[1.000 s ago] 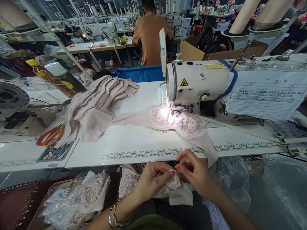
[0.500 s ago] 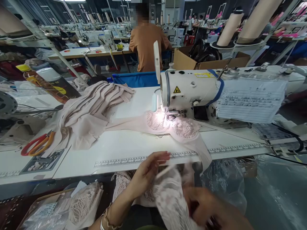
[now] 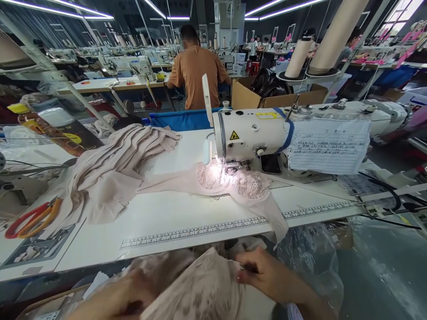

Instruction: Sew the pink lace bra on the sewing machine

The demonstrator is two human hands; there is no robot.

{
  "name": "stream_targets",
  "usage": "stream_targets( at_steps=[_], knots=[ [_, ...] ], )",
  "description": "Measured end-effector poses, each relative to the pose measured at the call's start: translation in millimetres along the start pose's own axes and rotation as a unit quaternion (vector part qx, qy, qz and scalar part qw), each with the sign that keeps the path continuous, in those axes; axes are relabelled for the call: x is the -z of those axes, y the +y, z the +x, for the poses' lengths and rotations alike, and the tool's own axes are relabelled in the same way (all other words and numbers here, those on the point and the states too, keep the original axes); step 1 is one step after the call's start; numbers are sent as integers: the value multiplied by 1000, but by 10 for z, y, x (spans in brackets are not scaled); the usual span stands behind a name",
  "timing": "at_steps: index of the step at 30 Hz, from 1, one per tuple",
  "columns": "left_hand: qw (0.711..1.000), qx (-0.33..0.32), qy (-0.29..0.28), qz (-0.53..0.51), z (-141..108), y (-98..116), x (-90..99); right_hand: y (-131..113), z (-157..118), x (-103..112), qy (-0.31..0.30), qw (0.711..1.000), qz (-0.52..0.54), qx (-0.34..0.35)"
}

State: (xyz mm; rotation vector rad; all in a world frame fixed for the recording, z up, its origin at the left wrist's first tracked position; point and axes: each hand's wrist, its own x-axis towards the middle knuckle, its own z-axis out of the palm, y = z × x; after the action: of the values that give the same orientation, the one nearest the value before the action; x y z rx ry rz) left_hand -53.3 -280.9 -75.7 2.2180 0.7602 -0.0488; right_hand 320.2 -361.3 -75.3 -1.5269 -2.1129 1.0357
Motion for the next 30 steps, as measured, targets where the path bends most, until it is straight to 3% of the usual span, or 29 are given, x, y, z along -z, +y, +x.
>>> stream_targets(
  at_steps=[1,3,5,7,9,11,13,14,16,17,19,21,23,26,30],
  knots=[
    [998,49,-8,27,19,-52,-63,66,80,-111,-31,997,-45,-46],
    [984,151,-19,96,201,-118,-302,216,221,-379,-17,977,-181,-113],
    [961,208,-17,183,451,-150,-605,360,300,-605,3,961,-240,-135],
    [944,167,33,284,637,-138,-834,459,314,-714,19,953,-273,-132],
    [928,45,117,351,716,-52,-877,474,288,-706,32,950,-293,-107],
    [916,-119,164,347,744,110,-705,391,259,-607,76,951,-298,-2],
    [904,-271,151,294,828,296,-374,239,261,-424,145,931,-289,170],
    [891,-313,162,286,918,375,-182,158,284,-297,182,909,-277,251],
    [882,-314,204,287,1202,463,195,39,387,23,223,875,-305,302],
    [879,-291,239,293,1383,468,363,17,470,206,249,871,-315,283],
    [874,-246,254,334,1759,420,638,60,689,577,277,878,-342,190],
    [872,-240,193,379,2073,344,824,194,957,897,270,890,-366,45],
    [857,-265,119,425,2271,288,925,363,1223,1123,270,881,-386,-46],
    [839,-281,81,458,2372,261,945,590,1524,1289,246,879,-402,-70],
    [879,-229,145,392,2359,262,856,766,1673,1338,209,896,-390,-24]
  ],
)
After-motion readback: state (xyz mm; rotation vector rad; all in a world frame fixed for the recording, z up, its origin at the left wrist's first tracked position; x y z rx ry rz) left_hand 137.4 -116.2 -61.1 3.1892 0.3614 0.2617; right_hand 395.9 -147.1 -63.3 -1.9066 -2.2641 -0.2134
